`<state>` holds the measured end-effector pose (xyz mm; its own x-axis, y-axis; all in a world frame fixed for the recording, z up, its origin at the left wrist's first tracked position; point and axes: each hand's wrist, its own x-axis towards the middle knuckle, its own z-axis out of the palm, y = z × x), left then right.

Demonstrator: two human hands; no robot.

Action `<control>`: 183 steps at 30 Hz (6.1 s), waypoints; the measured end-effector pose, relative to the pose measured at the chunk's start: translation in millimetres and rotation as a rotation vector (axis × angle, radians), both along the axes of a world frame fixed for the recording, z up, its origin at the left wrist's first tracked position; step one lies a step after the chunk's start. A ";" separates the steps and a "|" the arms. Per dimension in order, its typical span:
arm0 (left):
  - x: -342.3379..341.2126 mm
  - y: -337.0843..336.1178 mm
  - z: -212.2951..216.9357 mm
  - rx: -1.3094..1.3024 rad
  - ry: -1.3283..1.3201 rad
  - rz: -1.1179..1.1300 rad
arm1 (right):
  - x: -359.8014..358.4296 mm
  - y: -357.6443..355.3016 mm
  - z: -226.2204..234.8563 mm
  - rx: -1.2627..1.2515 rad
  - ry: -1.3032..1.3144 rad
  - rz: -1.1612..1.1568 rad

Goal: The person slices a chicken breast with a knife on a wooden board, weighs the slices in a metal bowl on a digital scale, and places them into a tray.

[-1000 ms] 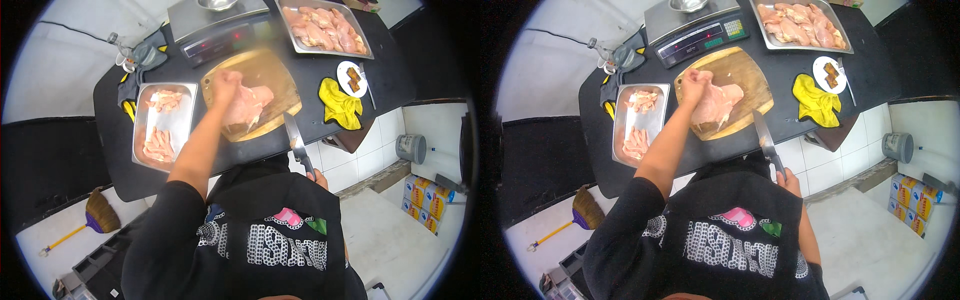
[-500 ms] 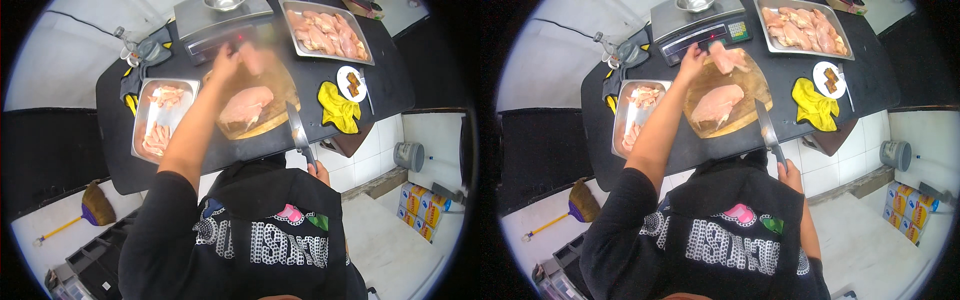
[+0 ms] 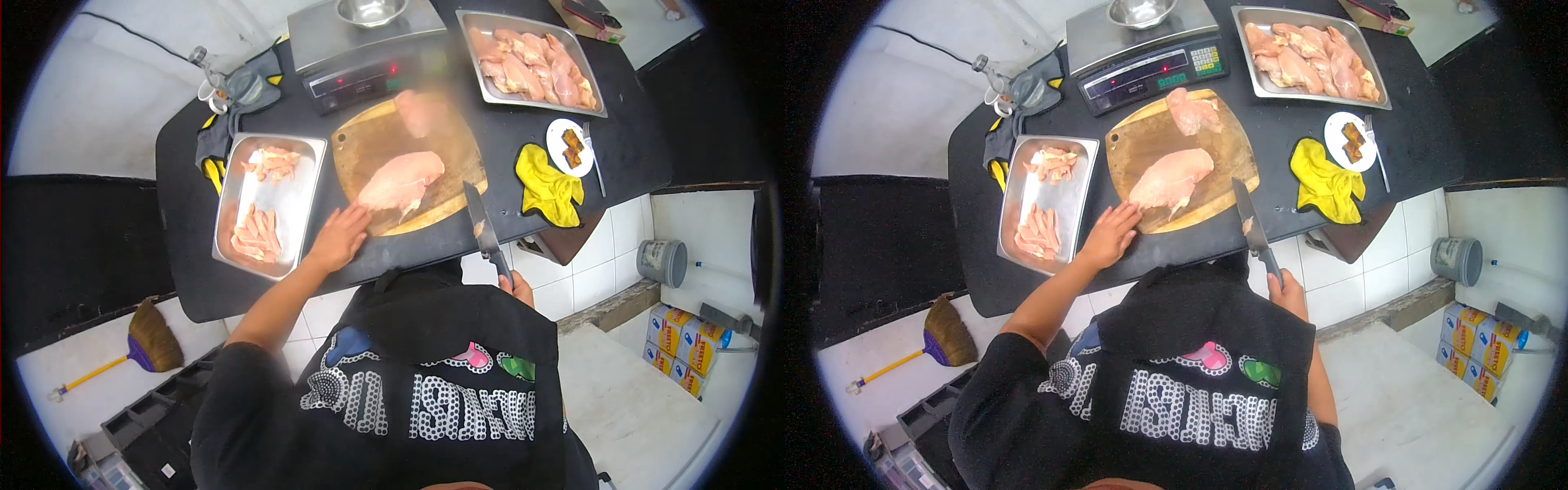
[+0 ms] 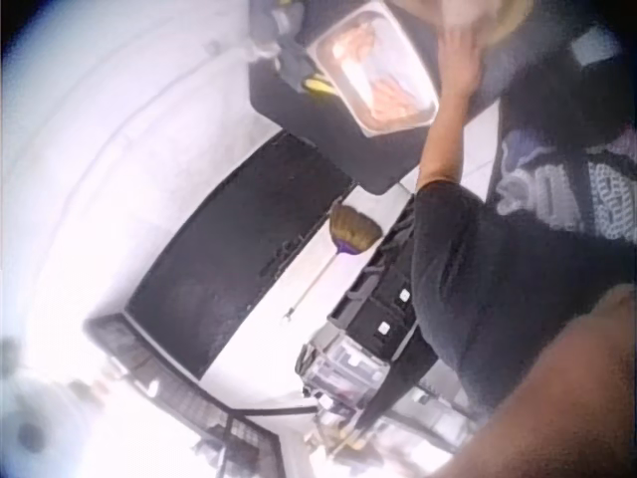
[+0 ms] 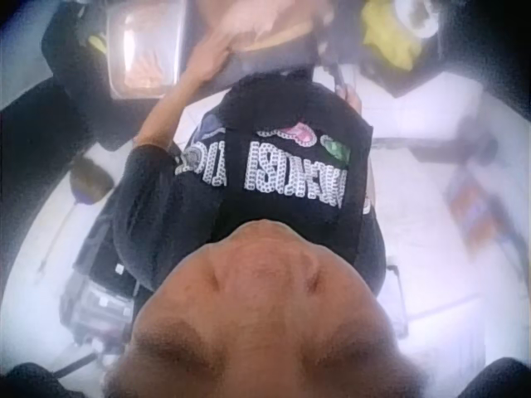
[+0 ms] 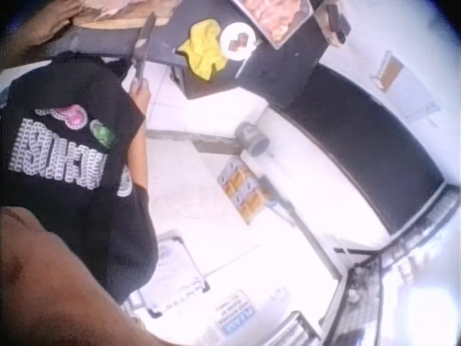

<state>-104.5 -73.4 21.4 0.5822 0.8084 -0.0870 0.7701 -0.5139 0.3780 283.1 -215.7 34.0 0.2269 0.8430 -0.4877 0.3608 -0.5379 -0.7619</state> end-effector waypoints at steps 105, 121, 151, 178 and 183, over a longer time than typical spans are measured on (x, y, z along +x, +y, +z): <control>100.2 198.3 -12.7 0.069 -0.352 0.634 | -66.2 249.6 11.4 0.412 -0.266 0.666; 103.3 197.7 -15.9 0.091 -0.312 0.694 | -35.9 235.4 13.1 0.381 -0.250 0.670; 140.7 275.0 58.7 -0.494 -1.124 0.543 | 51.9 149.7 47.7 0.158 -0.293 0.615; 80.7 457.7 144.5 0.216 0.120 0.425 | 50.3 172.9 34.0 0.131 -0.020 0.509; 87.2 472.1 140.4 0.102 0.312 0.274 | 51.6 182.1 44.3 0.024 -0.007 0.505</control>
<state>-17.3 398.7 161.8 0.3034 0.9430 -0.1365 0.9527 -0.2973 0.0635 334.7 -33.6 78.3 -0.2092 0.8595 -0.4664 0.5763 -0.2770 -0.7689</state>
